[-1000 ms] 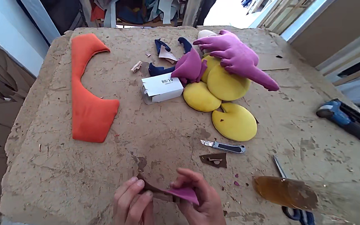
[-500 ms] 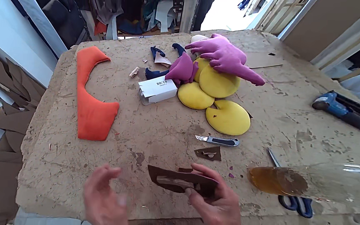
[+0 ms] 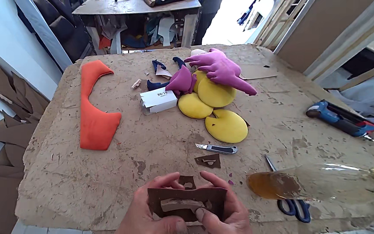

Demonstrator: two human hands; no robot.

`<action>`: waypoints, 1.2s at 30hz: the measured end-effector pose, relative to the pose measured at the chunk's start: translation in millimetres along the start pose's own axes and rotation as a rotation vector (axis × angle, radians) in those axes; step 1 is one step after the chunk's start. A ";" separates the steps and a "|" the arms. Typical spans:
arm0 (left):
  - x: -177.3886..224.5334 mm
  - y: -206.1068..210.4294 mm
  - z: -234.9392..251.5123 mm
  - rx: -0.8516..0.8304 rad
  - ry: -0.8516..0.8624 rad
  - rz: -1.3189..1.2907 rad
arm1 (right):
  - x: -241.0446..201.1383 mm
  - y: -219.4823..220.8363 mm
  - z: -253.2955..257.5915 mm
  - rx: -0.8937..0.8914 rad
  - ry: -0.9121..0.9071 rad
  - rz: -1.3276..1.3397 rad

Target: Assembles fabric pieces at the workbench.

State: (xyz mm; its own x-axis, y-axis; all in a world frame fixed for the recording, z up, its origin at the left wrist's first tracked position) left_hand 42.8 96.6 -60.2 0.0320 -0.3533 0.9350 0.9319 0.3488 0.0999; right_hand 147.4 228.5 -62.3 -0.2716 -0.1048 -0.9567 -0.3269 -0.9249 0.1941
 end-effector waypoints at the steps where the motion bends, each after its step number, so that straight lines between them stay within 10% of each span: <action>1: -0.5 0.8 -0.8 -0.048 -0.001 -0.065 | -1.4 -2.1 -0.7 0.006 -0.004 0.021; 13: -24.6 -70.4 -23.7 0.357 0.083 -0.542 | -16.0 -11.2 0.5 0.021 -0.041 0.149; 21: 25.3 5.6 3.1 -0.072 0.091 -0.120 | -21.8 1.1 3.2 0.003 -0.046 0.178; 36: 53.7 9.0 15.0 0.043 0.234 0.153 | -42.0 11.3 2.9 -0.049 -0.095 -0.054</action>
State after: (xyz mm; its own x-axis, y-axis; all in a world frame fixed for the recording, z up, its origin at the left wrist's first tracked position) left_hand 47.5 93.9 -4.0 0.2581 -0.4828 0.8369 0.8937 0.4483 -0.0170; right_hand 152.5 223.6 -19.3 -0.3400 -0.0214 -0.9402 -0.2996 -0.9452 0.1299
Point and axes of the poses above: each hand's wrist, its own z-axis towards the middle knuckle, its own y-axis out of the palm, x = y × z, the point moved 9 cm from there along z, towards the middle knuckle, and after that the axes turned 11 degrees about -x, right-handed, at the moved point
